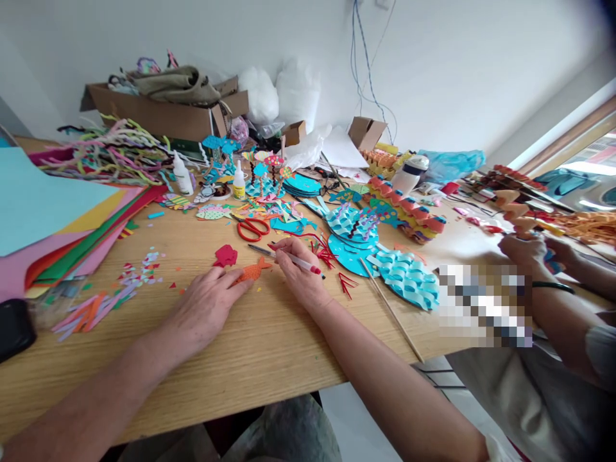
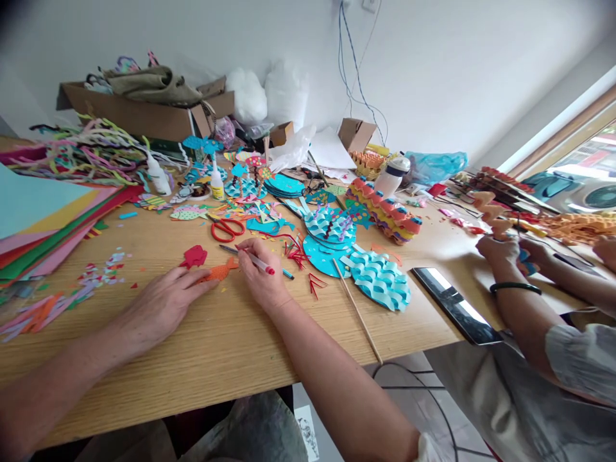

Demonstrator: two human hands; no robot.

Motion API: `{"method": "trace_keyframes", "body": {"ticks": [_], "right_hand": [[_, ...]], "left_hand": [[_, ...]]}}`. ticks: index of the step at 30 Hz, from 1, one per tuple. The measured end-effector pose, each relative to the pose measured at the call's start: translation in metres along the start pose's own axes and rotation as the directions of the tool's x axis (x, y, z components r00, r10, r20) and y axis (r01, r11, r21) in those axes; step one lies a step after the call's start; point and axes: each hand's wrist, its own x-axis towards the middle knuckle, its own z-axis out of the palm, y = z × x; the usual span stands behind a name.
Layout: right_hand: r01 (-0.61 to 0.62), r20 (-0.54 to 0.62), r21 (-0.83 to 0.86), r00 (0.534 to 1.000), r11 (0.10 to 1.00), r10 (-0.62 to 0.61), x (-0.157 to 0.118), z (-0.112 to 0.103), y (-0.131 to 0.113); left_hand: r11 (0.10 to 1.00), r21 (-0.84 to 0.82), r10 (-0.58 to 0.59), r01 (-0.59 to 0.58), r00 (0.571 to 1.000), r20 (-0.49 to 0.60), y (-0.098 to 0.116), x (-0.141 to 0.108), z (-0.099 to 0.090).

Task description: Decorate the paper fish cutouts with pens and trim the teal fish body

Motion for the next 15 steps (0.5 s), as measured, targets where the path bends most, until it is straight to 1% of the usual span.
{"method": "trace_keyframes", "body": {"ticks": [3,6,10,15], "right_hand": [[0.014,0.045,-0.025,0.999,1.000,-0.013,0.002,-0.002,0.007],[0.034,0.087,-0.127,0.996,0.991,-0.023,0.003,-0.005,0.009],[0.081,0.103,-0.262,0.993,0.962,-0.056,0.004,-0.008,0.005],[0.136,0.192,-0.359,0.979,0.923,-0.069,0.003,-0.009,0.003]], "left_hand": [[1.000,-0.014,0.004,-0.005,1.000,-0.027,0.001,0.000,-0.002],[0.999,-0.051,-0.006,0.003,0.998,-0.065,0.002,0.000,-0.006],[0.992,-0.105,-0.076,0.063,0.990,-0.120,-0.003,0.002,-0.010],[0.985,-0.054,-0.168,0.164,0.983,-0.074,-0.006,0.005,-0.012]]}}
